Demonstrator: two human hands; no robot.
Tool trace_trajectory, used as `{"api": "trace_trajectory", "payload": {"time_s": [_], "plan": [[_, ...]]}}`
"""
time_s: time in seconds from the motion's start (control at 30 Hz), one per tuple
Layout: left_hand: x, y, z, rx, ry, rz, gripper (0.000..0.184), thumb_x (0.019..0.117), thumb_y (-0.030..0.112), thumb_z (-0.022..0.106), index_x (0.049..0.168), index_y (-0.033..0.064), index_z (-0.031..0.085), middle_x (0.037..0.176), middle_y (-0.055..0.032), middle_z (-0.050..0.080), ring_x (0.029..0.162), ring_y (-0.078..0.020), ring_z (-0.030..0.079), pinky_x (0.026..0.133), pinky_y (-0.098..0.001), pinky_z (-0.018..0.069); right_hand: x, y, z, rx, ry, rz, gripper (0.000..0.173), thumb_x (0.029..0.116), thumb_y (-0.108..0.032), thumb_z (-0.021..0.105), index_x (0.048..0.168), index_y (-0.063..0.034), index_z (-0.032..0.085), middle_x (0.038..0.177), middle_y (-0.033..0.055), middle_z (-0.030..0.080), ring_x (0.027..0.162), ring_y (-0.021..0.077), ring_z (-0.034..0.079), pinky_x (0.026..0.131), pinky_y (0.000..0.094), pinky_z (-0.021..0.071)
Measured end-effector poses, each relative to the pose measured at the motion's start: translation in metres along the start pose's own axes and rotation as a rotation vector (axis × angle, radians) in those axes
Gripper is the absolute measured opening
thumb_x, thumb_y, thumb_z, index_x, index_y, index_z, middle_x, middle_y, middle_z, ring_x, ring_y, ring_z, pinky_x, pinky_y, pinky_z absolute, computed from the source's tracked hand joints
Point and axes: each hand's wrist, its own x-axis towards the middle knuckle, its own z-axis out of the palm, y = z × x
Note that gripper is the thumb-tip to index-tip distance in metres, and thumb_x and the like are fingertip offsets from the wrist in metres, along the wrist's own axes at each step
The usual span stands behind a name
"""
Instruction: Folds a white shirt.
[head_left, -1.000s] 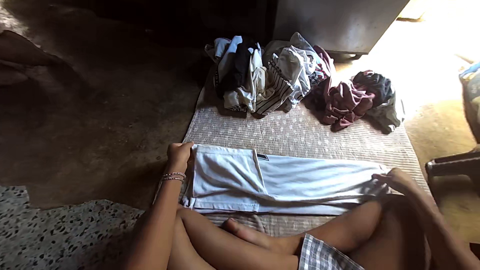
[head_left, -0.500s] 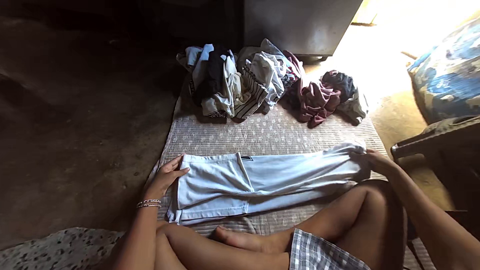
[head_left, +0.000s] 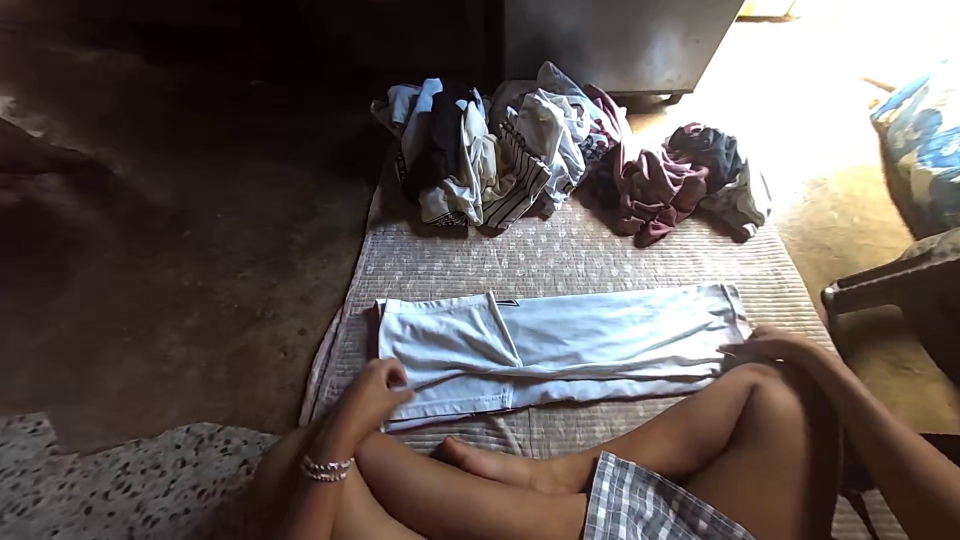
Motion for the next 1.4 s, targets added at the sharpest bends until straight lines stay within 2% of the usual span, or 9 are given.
{"api": "trace_trajectory", "payload": {"time_s": [0.07, 0.17, 0.27, 0.37, 0.53, 0.93, 1.03, 1.13, 1.4], "plan": [[-0.002, 0.004, 0.009, 0.246, -0.158, 0.042, 0.037, 0.0850, 0.012, 0.081, 0.116, -0.0033, 0.068, 0.129, -0.0259, 0.059, 0.128, -0.0437, 0.051, 0.108, -0.0574, 0.0403, -0.003, -0.004, -0.001, -0.063, -0.044, -0.027, 0.043, 0.0946, -0.027, 0.075, 0.108, 0.0127, 0.065, 0.109, 0.0280, 0.066, 0.102, 0.0351, 0.063, 0.097, 0.0555, 0.0462], [0.003, 0.015, 0.012, 0.375, -0.142, 0.016, 0.031, 0.0928, 0.008, 0.070, 0.121, -0.0021, 0.064, 0.126, -0.0249, 0.062, 0.125, -0.0438, 0.055, 0.102, -0.0602, 0.0443, -0.007, -0.005, -0.002, -0.036, -0.065, -0.003, 0.041, 0.0956, -0.023, 0.073, 0.114, 0.0113, 0.063, 0.113, 0.0257, 0.065, 0.103, 0.0312, 0.061, 0.097, 0.0518, 0.0457], [0.010, 0.012, 0.007, 0.273, -0.050, -0.042, 0.037, 0.0938, 0.010, 0.071, 0.127, -0.0034, 0.059, 0.124, -0.0262, 0.063, 0.118, -0.0426, 0.061, 0.099, -0.0603, 0.0467, -0.001, 0.001, 0.000, 0.096, -0.042, 0.003, 0.042, 0.0959, -0.021, 0.073, 0.120, 0.0111, 0.061, 0.114, 0.0256, 0.065, 0.103, 0.0302, 0.061, 0.097, 0.0502, 0.0471], [0.008, 0.013, 0.004, 0.136, 0.084, -0.137, 0.053, 0.0928, 0.019, 0.075, 0.134, -0.0066, 0.054, 0.137, -0.0316, 0.052, 0.126, -0.0467, 0.054, 0.106, -0.0592, 0.0436, -0.002, 0.010, 0.004, 0.303, -0.005, -0.020, 0.036, 0.0959, -0.015, 0.071, 0.125, 0.0044, 0.060, 0.105, 0.0156, 0.066, 0.087, 0.0159, 0.061, 0.084, 0.0377, 0.0516], [0.003, 0.008, 0.005, -0.117, 0.152, -0.361, 0.043, 0.0973, 0.022, 0.071, 0.122, -0.0118, 0.062, 0.122, -0.0323, 0.063, 0.119, -0.0442, 0.059, 0.103, -0.0589, 0.0432, -0.008, 0.011, 0.004, 0.389, -0.037, -0.025, 0.031, 0.0986, -0.011, 0.066, 0.126, 0.0031, 0.059, 0.099, 0.0105, 0.065, 0.080, 0.0083, 0.060, 0.078, 0.0291, 0.0513], [0.002, -0.005, 0.004, -0.303, 0.249, -0.348, 0.022, 0.0937, 0.009, 0.070, 0.110, -0.0052, 0.070, 0.106, -0.0226, 0.068, 0.096, -0.0301, 0.063, 0.087, -0.0506, 0.0480, -0.005, 0.014, 0.004, 0.411, -0.045, -0.046, 0.027, 0.0992, -0.012, 0.066, 0.121, 0.0020, 0.060, 0.093, 0.0059, 0.066, 0.075, 0.0045, 0.060, 0.075, 0.0254, 0.0513], [0.004, -0.003, 0.006, -0.247, 0.169, -0.365, 0.045, 0.0920, 0.018, 0.076, 0.126, -0.0079, 0.060, 0.117, -0.0271, 0.066, 0.110, -0.0369, 0.063, 0.098, -0.0543, 0.0477, -0.008, 0.012, 0.004, 0.407, -0.035, -0.035, 0.029, 0.0992, -0.011, 0.066, 0.124, 0.0022, 0.060, 0.095, 0.0068, 0.066, 0.077, 0.0047, 0.059, 0.075, 0.0257, 0.0511], [0.005, -0.001, 0.004, -0.235, 0.200, -0.350, 0.035, 0.0927, 0.013, 0.075, 0.119, -0.0088, 0.065, 0.117, -0.0285, 0.065, 0.110, -0.0386, 0.063, 0.098, -0.0561, 0.0462, -0.011, 0.010, 0.004, 0.403, -0.005, -0.025, 0.030, 0.0977, -0.010, 0.068, 0.123, 0.0027, 0.060, 0.099, 0.0093, 0.067, 0.080, 0.0066, 0.060, 0.079, 0.0281, 0.0508], [-0.017, -0.017, -0.011, -0.706, 0.317, -0.324, 0.007, 0.0947, 0.002, 0.067, 0.091, 0.0033, 0.061, 0.068, 0.0019, 0.059, 0.052, -0.0008, 0.050, 0.048, -0.0147, 0.0404, -0.006, 0.016, 0.005, 0.443, 0.004, -0.037, 0.035, 0.0985, -0.010, 0.066, 0.130, 0.0023, 0.057, 0.107, 0.0130, 0.065, 0.086, 0.0104, 0.061, 0.083, 0.0316, 0.0512]]}}
